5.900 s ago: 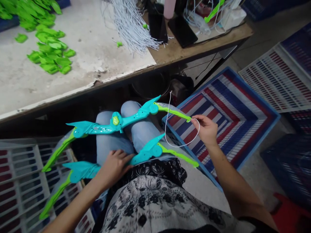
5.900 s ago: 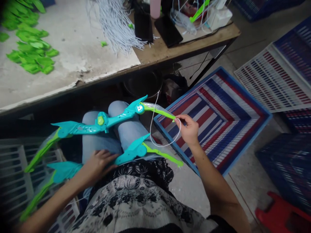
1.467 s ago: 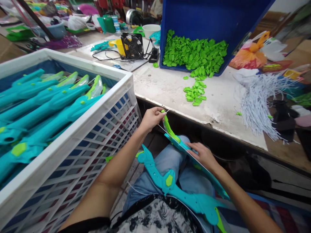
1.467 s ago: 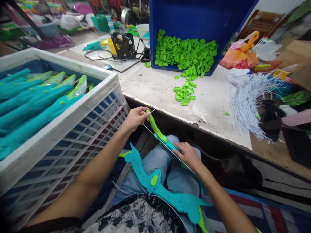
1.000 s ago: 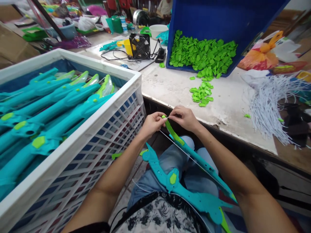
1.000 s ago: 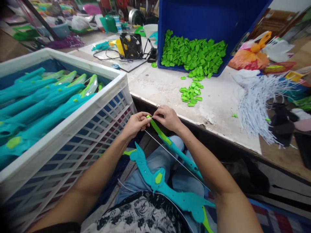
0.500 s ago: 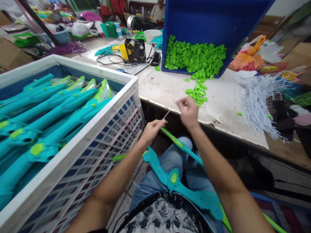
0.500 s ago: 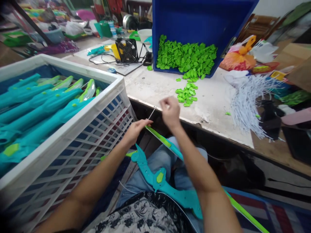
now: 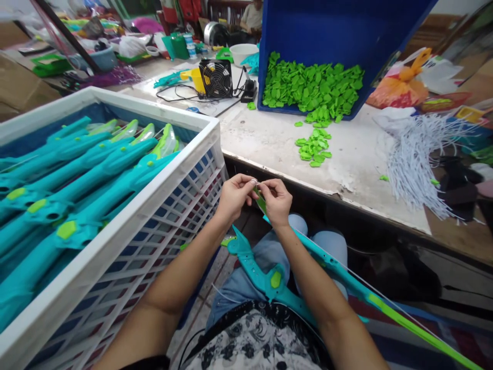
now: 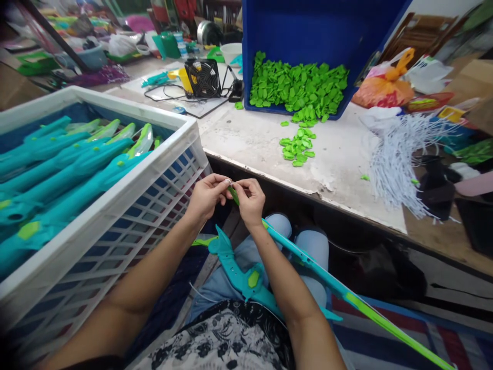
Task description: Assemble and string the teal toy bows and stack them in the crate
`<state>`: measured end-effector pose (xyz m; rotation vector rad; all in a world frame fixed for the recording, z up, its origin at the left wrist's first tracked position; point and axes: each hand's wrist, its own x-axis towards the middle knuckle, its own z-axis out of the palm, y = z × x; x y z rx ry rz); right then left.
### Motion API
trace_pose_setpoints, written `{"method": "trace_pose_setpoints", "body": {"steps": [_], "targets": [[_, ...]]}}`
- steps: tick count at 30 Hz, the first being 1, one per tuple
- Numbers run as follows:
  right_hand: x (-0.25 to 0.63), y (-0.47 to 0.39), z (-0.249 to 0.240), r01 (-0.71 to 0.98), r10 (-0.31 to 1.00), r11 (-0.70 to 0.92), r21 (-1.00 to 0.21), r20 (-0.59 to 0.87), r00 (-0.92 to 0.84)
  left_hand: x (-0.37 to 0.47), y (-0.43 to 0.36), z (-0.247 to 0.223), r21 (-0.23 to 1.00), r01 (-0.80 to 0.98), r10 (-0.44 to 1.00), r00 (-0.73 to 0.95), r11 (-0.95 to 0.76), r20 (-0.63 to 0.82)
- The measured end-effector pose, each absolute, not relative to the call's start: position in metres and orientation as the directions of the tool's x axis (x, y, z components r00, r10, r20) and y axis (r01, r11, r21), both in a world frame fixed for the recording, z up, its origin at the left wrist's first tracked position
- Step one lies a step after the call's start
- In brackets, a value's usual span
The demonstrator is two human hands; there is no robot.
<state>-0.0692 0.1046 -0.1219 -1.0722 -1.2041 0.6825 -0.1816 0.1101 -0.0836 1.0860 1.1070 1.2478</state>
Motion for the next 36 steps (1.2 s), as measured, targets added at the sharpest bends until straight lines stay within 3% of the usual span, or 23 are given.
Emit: {"method": "trace_pose_setpoints", "body": {"steps": [7,11,15,20,25,31,36], "targets": [[-0.069,0.102,-0.118,0.166,0.840,0.475,-0.864,0.502,0.207,-0.193,0.113,-0.078,0.966,-0.151,0.960,0.217,0.211,-0.176],[-0.068,0.100,-0.119,0.183,0.862,0.483,-0.856,0.501,0.071,-0.189,0.110,-0.079,0.956,-0.197,0.968,0.168,0.220,-0.188],[-0.065,0.100,-0.121,0.253,0.838,0.507,-0.824,0.539,0.078,-0.181,0.112,-0.081,0.932,-0.268,0.970,0.071,0.245,-0.234],[-0.054,0.107,-0.118,0.311,0.784,0.580,-0.753,0.619,0.038,-0.188,0.117,-0.076,0.895,-0.296,0.934,0.233,0.335,-0.272],[-0.054,0.105,-0.120,0.379,0.779,0.572,-0.728,0.626,0.026,-0.193,0.113,-0.081,0.974,-0.132,0.956,0.252,0.185,-0.147],[-0.055,0.099,-0.122,0.366,0.814,0.491,-0.790,0.566,0.131,-0.184,0.109,-0.089,0.997,0.072,0.997,0.072,-0.005,-0.001],[-0.049,0.097,-0.124,0.280,0.856,0.450,-0.848,0.499,0.134,-0.189,0.109,-0.089,0.998,0.068,0.971,0.238,0.009,-0.025]]}}
